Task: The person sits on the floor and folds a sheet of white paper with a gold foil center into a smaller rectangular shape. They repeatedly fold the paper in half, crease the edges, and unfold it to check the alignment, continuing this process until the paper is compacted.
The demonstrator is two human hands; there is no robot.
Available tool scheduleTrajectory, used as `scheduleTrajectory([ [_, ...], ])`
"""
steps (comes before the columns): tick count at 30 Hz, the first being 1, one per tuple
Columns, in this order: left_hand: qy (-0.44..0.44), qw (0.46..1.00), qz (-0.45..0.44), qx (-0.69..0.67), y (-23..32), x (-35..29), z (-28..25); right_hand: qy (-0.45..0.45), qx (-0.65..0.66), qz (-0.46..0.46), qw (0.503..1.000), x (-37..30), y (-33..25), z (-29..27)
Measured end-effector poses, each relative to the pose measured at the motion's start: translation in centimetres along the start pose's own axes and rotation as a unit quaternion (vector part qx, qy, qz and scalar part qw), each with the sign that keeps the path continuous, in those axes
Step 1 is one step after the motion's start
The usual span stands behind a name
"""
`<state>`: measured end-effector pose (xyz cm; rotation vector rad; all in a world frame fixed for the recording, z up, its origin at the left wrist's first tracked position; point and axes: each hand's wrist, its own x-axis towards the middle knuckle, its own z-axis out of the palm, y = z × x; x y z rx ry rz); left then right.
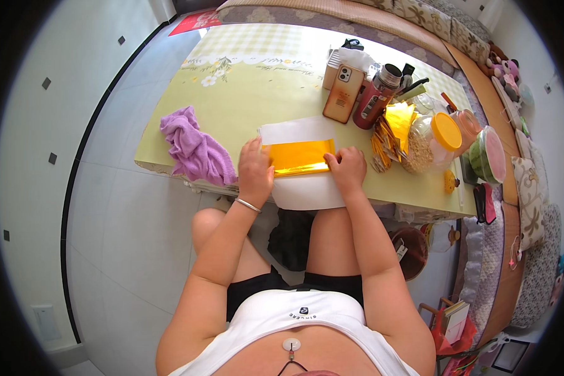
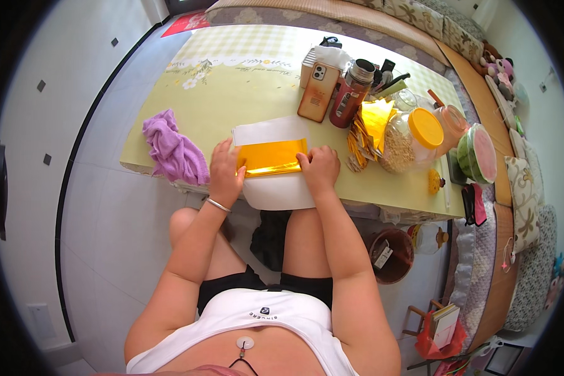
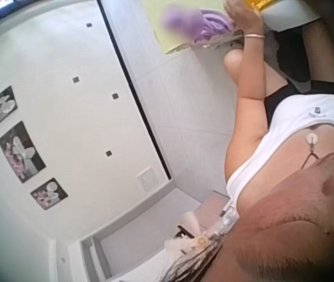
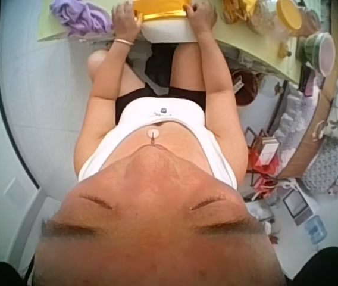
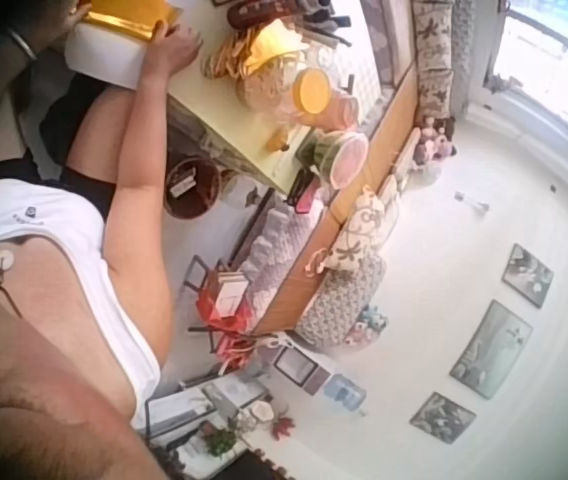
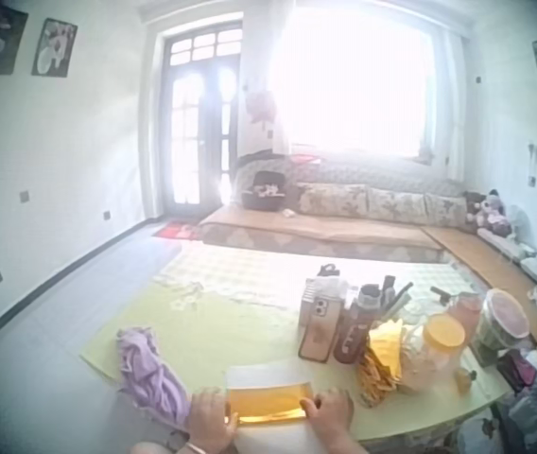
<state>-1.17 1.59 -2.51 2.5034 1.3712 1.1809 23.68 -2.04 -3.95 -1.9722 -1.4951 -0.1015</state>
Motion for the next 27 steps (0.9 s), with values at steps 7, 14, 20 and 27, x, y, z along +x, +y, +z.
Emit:
scheduleTrajectory([
  [7, -0.263, 0.953, 0.138, -0.066, -2.0, 0.1, 1.2, 0.009, -0.074, -0.023, 0.997, 0.4, -1.0, -0.2],
  [14, -0.333, 0.922, 0.165, 0.104, 0.1, -1.4, -1.4, -0.235, -0.028, -0.247, 0.940, -5.2, -4.3, 0.3],
  [20, -0.279, 0.948, 0.099, 0.120, -4.4, -3.1, -3.4, -0.281, -0.103, -0.191, 0.935, -3.9, 1.8, -4.6],
  [27, -0.098, 0.995, -0.020, -0.029, -5.0, 3.2, -0.9, -0.143, 0.265, 0.001, 0.954, -1.2, -0.7, -3.8],
])
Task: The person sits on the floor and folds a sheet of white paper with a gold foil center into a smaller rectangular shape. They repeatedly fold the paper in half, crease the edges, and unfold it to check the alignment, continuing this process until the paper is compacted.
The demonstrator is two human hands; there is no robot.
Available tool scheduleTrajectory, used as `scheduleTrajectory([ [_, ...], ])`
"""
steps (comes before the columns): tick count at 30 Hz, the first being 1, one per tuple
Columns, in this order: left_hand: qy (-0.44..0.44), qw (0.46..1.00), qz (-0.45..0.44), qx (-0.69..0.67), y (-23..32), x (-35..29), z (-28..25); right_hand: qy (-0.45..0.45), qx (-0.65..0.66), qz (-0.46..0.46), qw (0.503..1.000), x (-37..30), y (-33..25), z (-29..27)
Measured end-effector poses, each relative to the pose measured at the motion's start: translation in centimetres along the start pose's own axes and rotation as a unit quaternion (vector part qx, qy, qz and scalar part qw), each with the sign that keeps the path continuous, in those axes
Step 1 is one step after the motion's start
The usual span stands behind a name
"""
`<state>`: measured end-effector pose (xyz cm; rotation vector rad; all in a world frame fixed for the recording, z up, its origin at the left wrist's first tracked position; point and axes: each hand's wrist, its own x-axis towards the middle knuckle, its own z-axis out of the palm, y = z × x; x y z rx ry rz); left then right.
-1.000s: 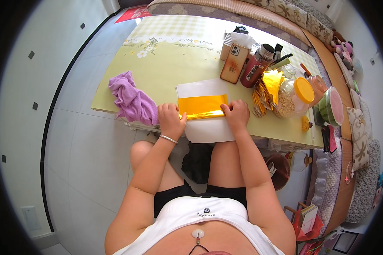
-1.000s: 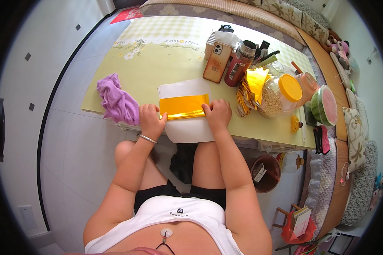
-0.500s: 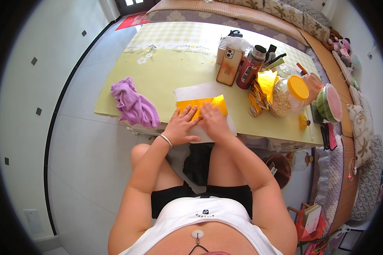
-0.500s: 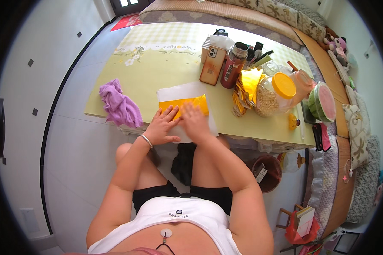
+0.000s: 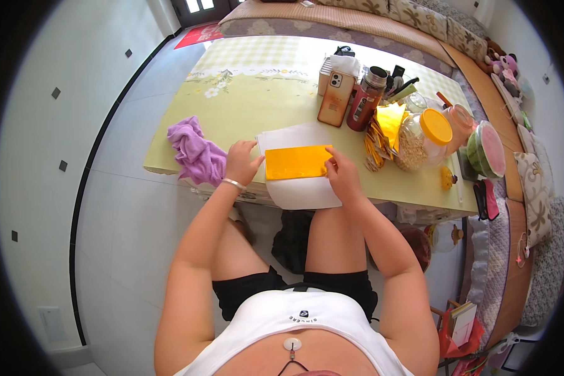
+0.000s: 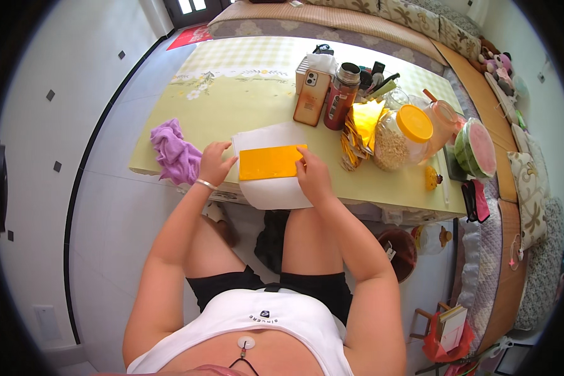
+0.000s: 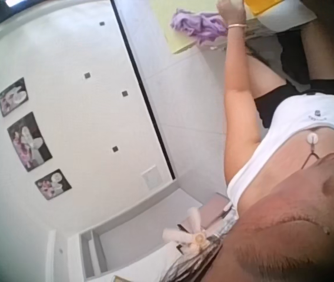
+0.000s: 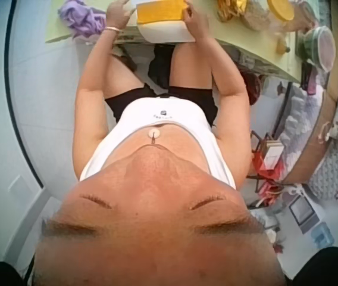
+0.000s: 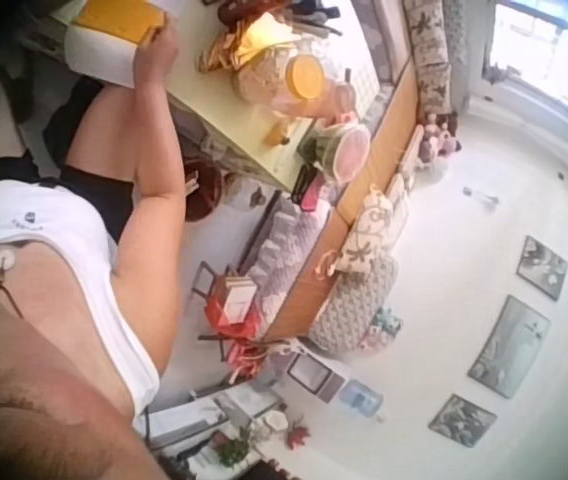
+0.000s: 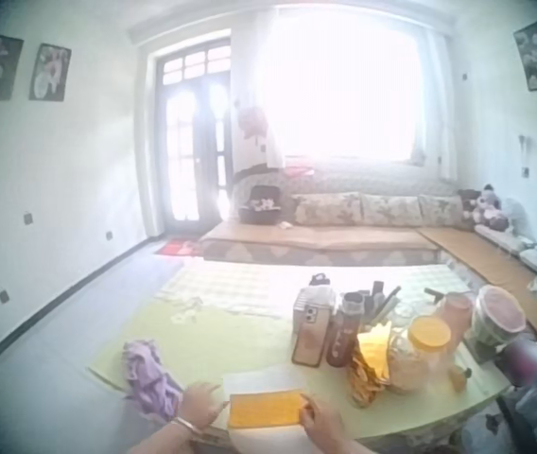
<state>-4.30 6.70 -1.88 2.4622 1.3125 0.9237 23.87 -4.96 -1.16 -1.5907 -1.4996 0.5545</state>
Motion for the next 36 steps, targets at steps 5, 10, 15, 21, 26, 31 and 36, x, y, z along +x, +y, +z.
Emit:
scheduleTrajectory([
  [5, -0.138, 0.986, -0.071, 0.053, 1.4, 3.2, 2.1, -0.007, 0.103, 0.137, 0.985, 1.8, 1.8, 2.7],
  [10, -0.264, 0.949, -0.174, 0.002, 2.1, 5.5, 1.5, 0.014, 0.205, 0.192, 0.959, 1.8, 2.1, 2.5],
  [15, -0.115, 0.933, -0.250, -0.231, 2.6, 3.5, 1.7, 0.055, 0.349, 0.233, 0.906, 2.1, 2.6, 2.3],
  [21, -0.031, 0.787, -0.389, -0.477, 4.8, 1.9, 1.0, 0.058, 0.414, 0.274, 0.866, 2.7, 1.7, 0.8],
  [26, -0.027, 0.778, -0.387, -0.494, 3.8, 0.5, 1.8, 0.049, 0.421, 0.286, 0.859, 2.6, 1.9, 0.5],
  [31, -0.040, 0.818, -0.341, -0.461, 3.4, -0.3, 2.3, 0.001, 0.352, 0.279, 0.894, 1.9, 2.1, -0.8],
  [36, -0.084, 0.916, -0.243, -0.309, 2.9, -1.0, 2.7, -0.020, 0.281, 0.279, 0.918, 0.8, 1.6, -1.7],
])
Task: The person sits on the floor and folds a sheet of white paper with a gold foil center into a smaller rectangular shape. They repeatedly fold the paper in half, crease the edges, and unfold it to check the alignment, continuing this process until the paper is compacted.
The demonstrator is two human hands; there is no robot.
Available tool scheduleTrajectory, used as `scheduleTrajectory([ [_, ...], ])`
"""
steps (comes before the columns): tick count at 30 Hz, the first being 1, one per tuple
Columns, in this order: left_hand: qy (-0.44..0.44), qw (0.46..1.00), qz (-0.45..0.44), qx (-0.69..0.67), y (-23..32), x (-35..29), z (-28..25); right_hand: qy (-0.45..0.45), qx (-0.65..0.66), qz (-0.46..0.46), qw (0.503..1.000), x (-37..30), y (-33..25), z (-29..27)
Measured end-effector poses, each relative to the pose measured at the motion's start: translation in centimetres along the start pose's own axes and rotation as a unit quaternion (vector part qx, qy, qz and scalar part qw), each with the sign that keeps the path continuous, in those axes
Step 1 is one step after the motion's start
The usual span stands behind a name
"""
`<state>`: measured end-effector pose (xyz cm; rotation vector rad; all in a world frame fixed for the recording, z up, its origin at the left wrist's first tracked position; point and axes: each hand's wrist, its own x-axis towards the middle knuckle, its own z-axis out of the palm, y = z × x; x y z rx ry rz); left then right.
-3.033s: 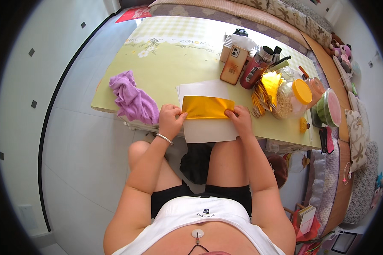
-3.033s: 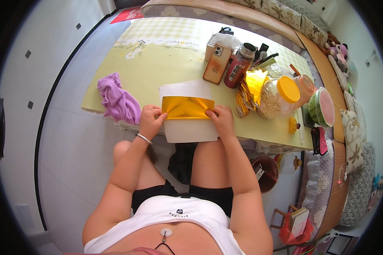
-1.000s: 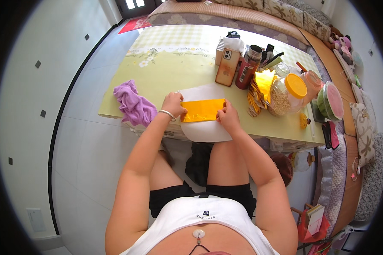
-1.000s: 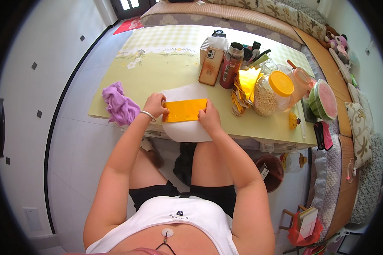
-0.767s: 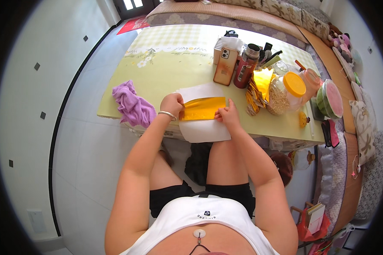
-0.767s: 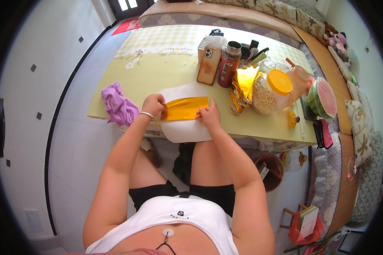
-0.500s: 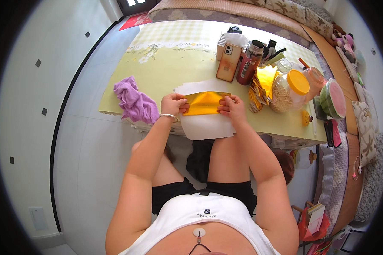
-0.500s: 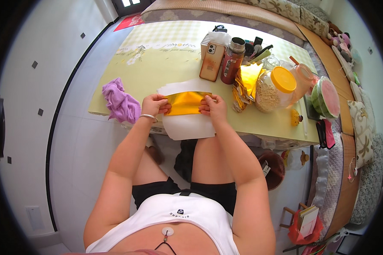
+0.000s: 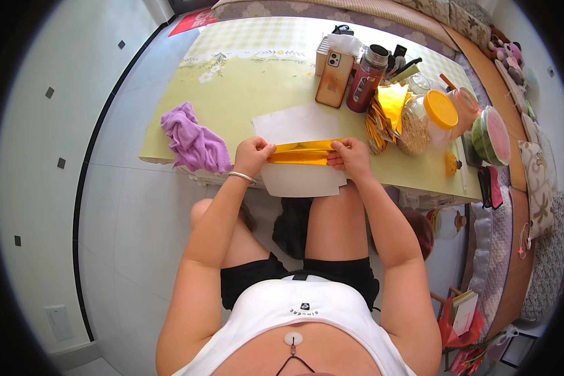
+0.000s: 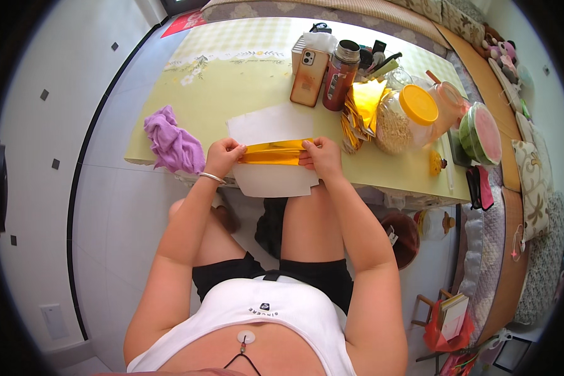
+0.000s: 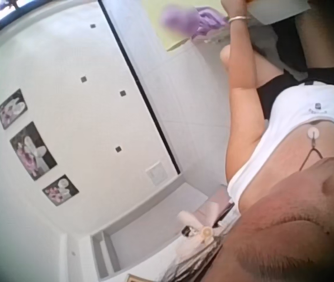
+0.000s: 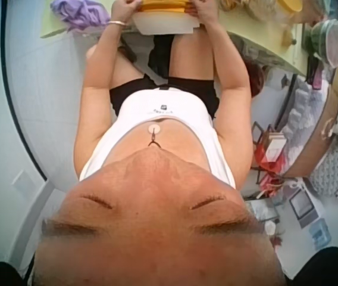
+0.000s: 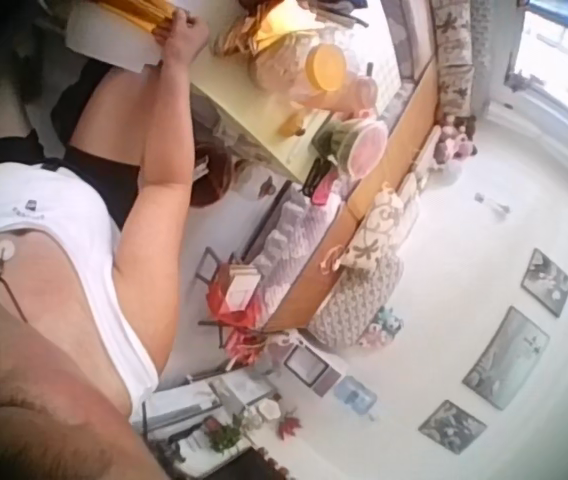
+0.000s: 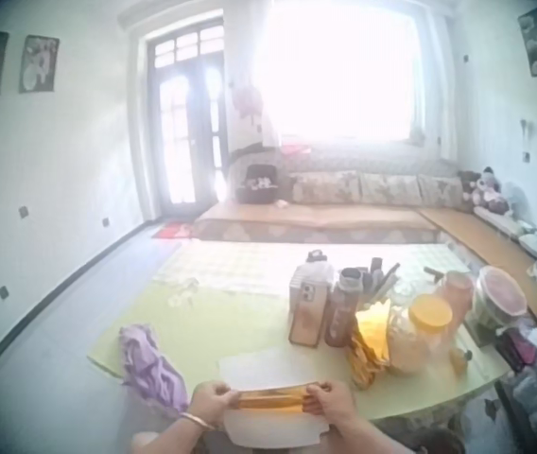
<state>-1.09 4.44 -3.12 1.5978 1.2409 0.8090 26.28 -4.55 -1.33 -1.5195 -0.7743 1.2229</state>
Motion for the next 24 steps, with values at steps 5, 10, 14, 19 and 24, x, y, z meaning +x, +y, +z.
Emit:
scheduleTrajectory([
  [5, 0.005, 0.975, 0.144, 0.172, 0.0, -0.5, 0.2, 0.012, -0.074, -0.037, 0.997, -0.8, 1.0, -0.7],
  [10, -0.052, 0.979, 0.135, 0.145, 2.6, -1.9, -0.2, 0.028, -0.058, -0.047, 0.997, -1.5, 1.2, -0.8],
  [14, 0.028, 0.967, 0.191, 0.165, 2.7, -2.1, 0.4, 0.045, -0.026, -0.055, 0.997, -0.7, 0.0, 0.0],
  [19, 0.055, 0.991, -0.012, -0.124, 2.7, -0.3, 0.6, 0.050, -0.023, -0.072, 0.996, 0.4, -0.2, 0.7],
  [24, 0.042, 0.956, -0.122, -0.263, 2.8, -0.8, 0.6, 0.033, 0.002, -0.087, 0.996, 0.9, 1.2, 0.2],
])
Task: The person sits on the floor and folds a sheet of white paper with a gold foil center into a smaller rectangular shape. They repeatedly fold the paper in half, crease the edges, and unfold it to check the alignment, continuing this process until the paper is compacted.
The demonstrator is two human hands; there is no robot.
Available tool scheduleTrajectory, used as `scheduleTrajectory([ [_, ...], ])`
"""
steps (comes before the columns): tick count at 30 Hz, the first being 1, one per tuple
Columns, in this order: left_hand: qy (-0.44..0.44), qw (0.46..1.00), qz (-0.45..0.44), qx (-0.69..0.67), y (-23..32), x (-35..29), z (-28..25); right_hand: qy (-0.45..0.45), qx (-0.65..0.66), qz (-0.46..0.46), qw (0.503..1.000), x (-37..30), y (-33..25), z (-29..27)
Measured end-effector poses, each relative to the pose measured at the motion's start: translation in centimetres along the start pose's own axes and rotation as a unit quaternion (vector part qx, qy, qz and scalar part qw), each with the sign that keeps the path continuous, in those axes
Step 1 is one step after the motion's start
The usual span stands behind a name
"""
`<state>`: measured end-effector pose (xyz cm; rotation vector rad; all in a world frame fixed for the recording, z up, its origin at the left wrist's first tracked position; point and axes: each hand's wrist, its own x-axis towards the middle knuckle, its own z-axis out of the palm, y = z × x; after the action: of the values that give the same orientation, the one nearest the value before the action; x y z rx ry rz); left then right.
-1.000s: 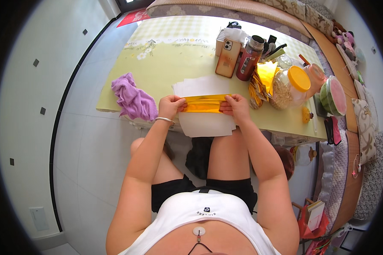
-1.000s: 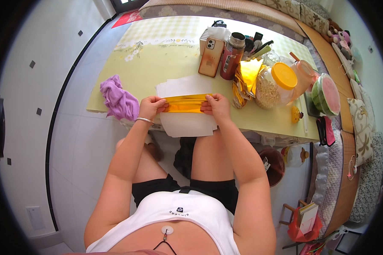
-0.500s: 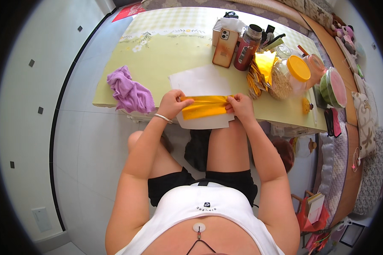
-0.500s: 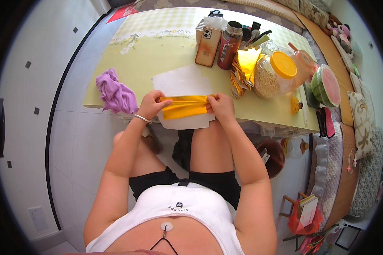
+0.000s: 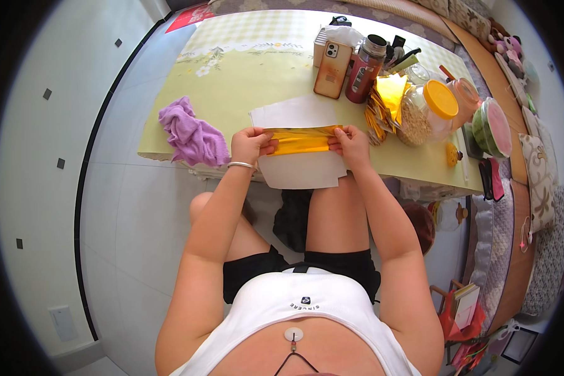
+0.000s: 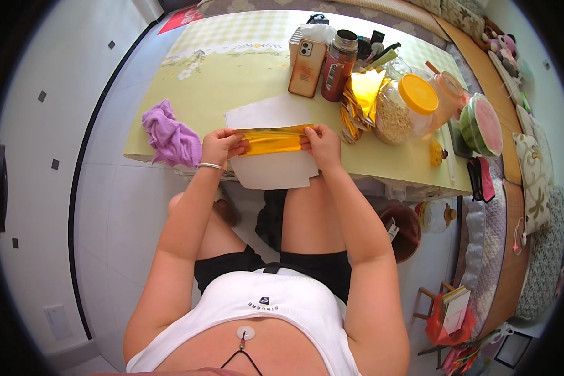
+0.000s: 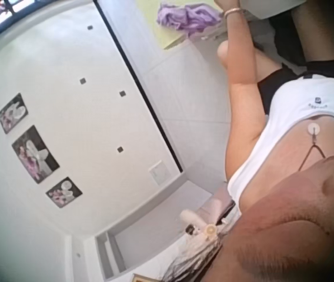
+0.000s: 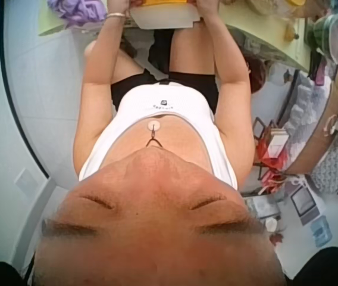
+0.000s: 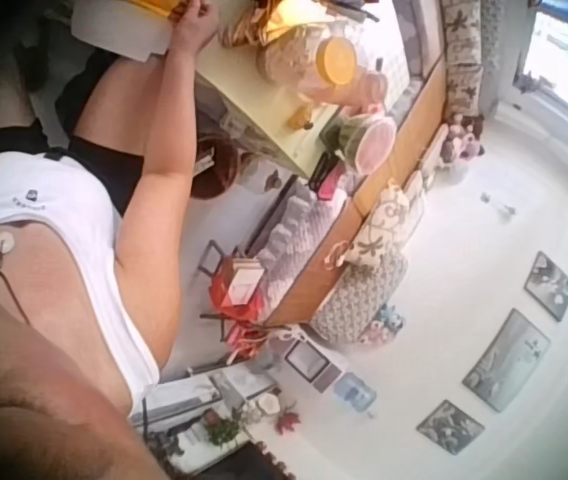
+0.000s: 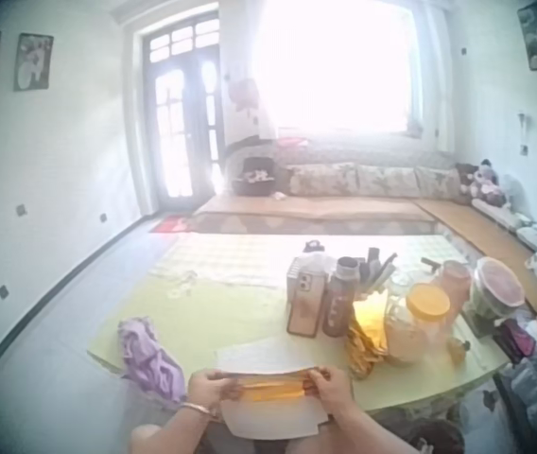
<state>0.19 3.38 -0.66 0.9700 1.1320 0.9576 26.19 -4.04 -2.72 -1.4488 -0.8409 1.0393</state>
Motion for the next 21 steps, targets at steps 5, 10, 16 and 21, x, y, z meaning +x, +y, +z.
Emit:
scheduleTrajectory([
  [5, -0.007, 0.999, -0.026, -0.024, -1.5, -0.3, -0.7, -0.026, 0.022, 0.023, 0.999, 0.4, 0.5, -0.9],
  [10, -0.013, 0.997, 0.025, 0.075, -2.5, -0.4, -1.4, -0.036, -0.028, 0.035, 0.998, 0.3, -0.1, -1.1],
  [16, 0.018, 0.979, 0.064, 0.191, -2.1, 0.0, -2.8, -0.023, -0.102, 0.003, 0.995, 0.4, 0.7, -1.4],
  [21, 0.022, 0.992, 0.052, 0.113, -2.3, 0.0, -2.8, -0.027, -0.019, 0.056, 0.998, -1.9, -1.8, -0.4],
])
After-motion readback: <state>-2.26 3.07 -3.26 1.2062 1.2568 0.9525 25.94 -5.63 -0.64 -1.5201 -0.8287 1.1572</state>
